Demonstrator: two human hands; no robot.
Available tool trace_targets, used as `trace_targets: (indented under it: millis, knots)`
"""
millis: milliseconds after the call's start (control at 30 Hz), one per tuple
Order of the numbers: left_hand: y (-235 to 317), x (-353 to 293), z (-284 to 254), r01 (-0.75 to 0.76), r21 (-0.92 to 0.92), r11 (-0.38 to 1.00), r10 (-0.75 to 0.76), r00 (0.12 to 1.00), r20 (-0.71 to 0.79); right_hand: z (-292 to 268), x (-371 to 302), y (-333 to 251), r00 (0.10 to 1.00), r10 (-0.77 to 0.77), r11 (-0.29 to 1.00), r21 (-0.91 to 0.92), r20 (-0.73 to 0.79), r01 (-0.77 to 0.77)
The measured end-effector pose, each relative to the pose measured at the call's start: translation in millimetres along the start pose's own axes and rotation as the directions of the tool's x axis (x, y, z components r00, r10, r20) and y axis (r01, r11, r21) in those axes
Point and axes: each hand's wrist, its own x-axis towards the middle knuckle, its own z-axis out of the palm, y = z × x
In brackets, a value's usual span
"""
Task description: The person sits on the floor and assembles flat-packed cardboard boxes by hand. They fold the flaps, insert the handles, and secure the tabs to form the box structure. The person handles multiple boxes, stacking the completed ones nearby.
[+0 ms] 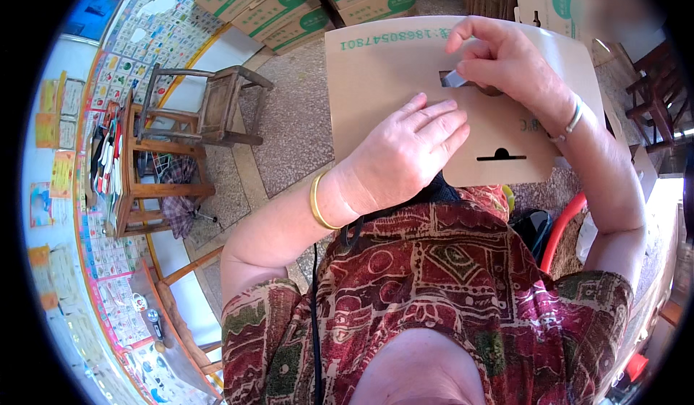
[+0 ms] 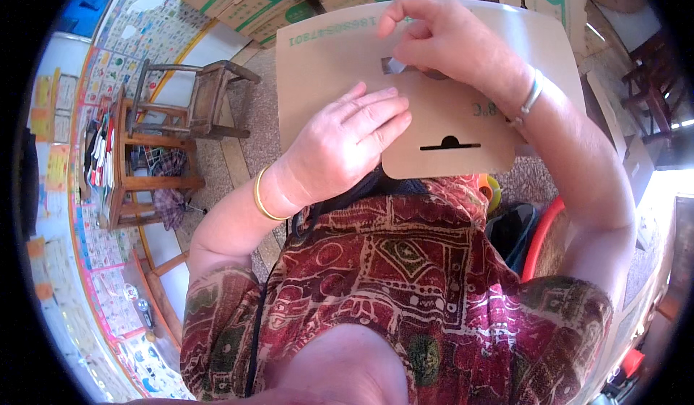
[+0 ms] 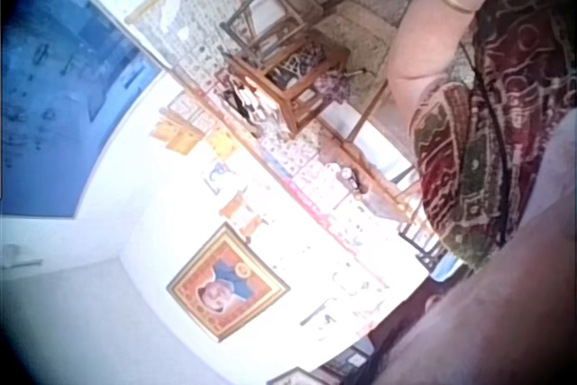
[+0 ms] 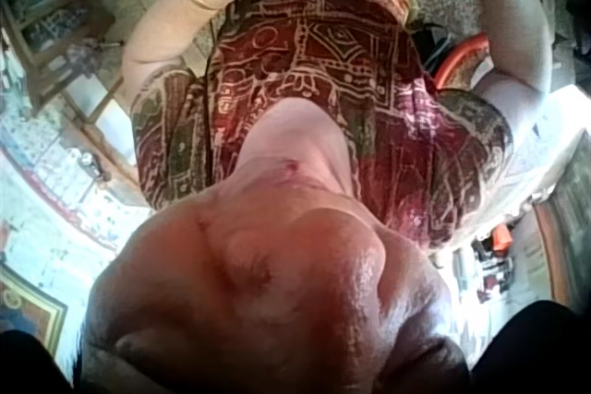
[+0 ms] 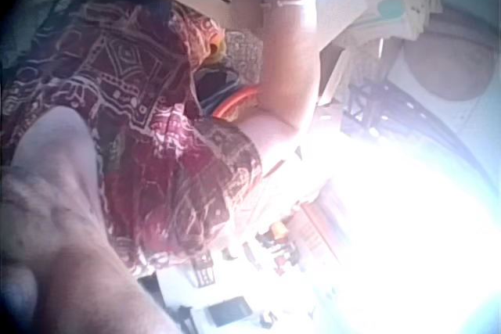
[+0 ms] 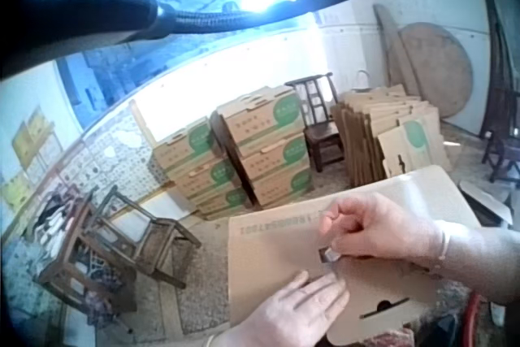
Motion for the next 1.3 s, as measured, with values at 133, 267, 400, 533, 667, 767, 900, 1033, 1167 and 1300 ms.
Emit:
trace_targets:
  millis: [133, 267, 400, 533, 667, 767, 900, 1033, 1167, 1300]
  knots:
    - [-2.3, -1.2, -0.4, -0.006, -0.036, 0.999, 0.007, 1.0, 0.029, -4.3, -3.2, 8.5, 1.0, -0.009, 0.997, 0.079, -0.018, 0.01]
    - [-3.9, 2.5, 3.0, 0.017, -0.066, 0.998, -0.016, 1.0, 0.027, -27.9, 2.5, -0.9, 0.998, 0.03, 0.967, -0.255, 0.062, -0.013]
    - [-5.0, 3.0, 5.5, 0.01, -0.054, 0.999, -0.009, 1.0, 0.017, -51.2, 0.0, -10.9, 0.955, 0.068, 0.902, -0.427, 0.288, 0.065]
    - [-6.7, 6.6, 3.2, 0.024, -0.05, 0.998, -0.022, 0.999, 0.031, -43.4, -4.7, -16.9, 0.961, 0.214, 0.846, -0.524, 0.175, -0.093]
    - [-5.8, 4.8, 5.7, 0.01, -0.042, 0.999, -0.009, 0.999, 0.036, -35.0, 1.1, 9.9, 0.976, -0.219, 0.759, -0.625, 0.02, 0.183]
    - [-4.9, 7.1, 2.5, 0.028, -0.054, 0.998, -0.026, 0.999, 0.045, -28.1, 3.3, 0.0, 0.992, 0.0, 0.915, -0.399, -0.128, -0.051]
    - [-9.7, 9.4, 0.0, 0.028, -0.047, 0.999, -0.025, 0.998, 0.058, -30.0, 6.9, 0.2, 0.982, 0.1, 0.917, -0.37, -0.159, -0.153]
    - [-12.2, 10.9, 1.8, 0.024, -0.045, 0.999, -0.022, 0.998, 0.055, -41.6, 3.4, 3.1, 0.996, -0.083, 0.88, -0.467, 0.04, 0.092]
    - [-10.0, 11.8, 0.5, 0.016, -0.035, 0.999, -0.014, 0.998, 0.053, -52.2, 0.9, 4.2, 0.998, -0.004, 0.807, -0.59, 0.056, 0.036]
    - [-7.3, 8.7, -0.6, 0.028, -0.072, 0.997, -0.023, 0.998, 0.061, -44.5, -3.1, 17.3, 0.997, -0.035, 0.842, -0.539, -0.075, -0.011]
